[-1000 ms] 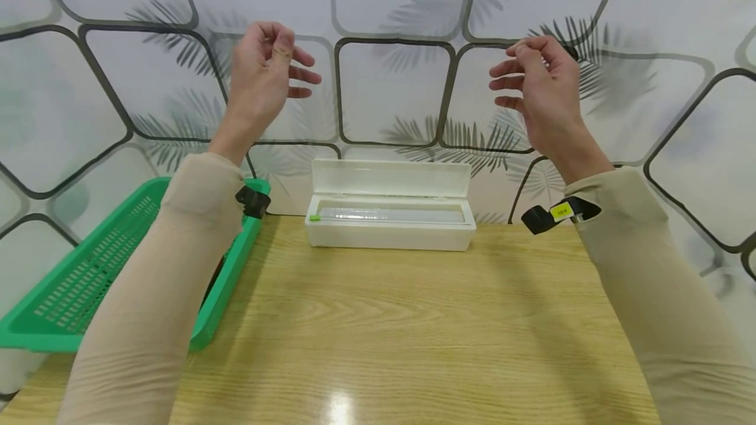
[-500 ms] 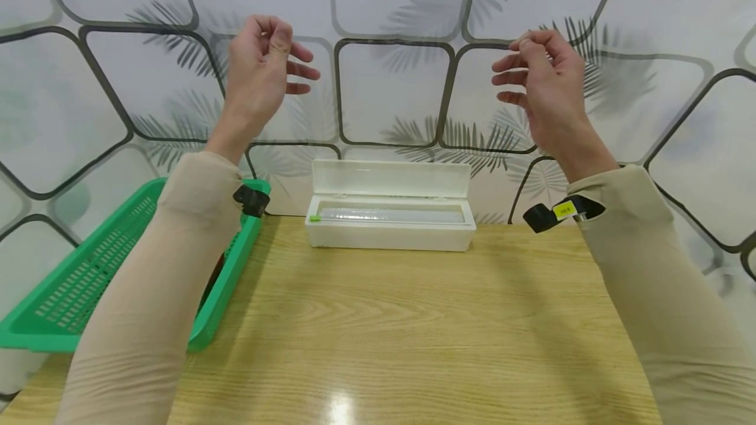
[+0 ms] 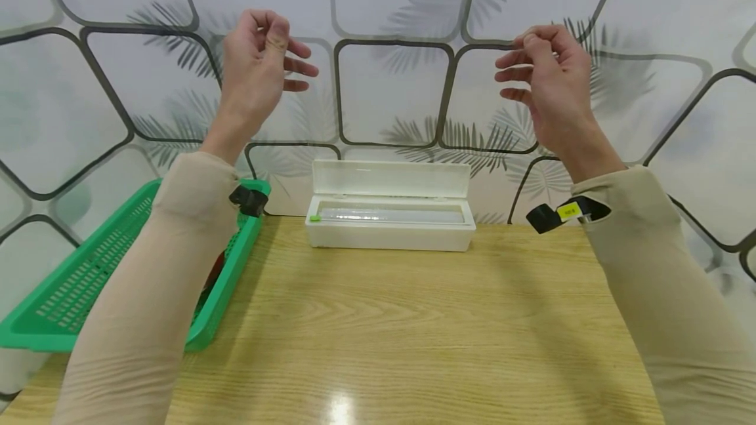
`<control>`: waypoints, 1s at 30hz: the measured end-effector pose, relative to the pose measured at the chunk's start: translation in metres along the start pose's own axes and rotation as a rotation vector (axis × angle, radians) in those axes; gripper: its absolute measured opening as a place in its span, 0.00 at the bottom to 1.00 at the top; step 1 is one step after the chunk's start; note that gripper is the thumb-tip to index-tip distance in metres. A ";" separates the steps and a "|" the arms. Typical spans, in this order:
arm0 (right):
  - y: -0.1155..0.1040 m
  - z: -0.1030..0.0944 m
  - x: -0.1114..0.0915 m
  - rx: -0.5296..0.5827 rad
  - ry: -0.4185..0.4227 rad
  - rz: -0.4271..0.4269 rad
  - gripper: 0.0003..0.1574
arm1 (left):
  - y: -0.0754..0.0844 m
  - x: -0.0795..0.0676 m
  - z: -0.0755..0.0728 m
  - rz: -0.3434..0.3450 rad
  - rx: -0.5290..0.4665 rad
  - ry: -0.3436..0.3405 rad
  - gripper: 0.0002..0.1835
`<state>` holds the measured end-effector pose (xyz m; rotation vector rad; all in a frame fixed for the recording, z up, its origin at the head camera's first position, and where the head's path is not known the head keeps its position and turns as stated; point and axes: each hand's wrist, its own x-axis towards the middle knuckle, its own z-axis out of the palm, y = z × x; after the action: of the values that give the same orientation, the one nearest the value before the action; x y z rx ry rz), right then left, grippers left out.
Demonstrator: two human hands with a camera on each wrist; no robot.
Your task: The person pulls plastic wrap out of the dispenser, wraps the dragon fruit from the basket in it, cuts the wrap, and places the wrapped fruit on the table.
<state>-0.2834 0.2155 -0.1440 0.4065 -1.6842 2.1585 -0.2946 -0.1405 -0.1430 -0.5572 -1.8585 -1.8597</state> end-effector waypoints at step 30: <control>-0.005 -0.005 -0.018 0.036 -0.045 -0.075 0.09 | 0.013 -0.023 -0.004 0.063 -0.019 -0.019 0.11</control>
<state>-0.2651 0.2197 -0.1495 0.5239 -1.6299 2.1429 -0.2683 -0.1439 -0.1454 -0.6353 -1.8158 -1.8389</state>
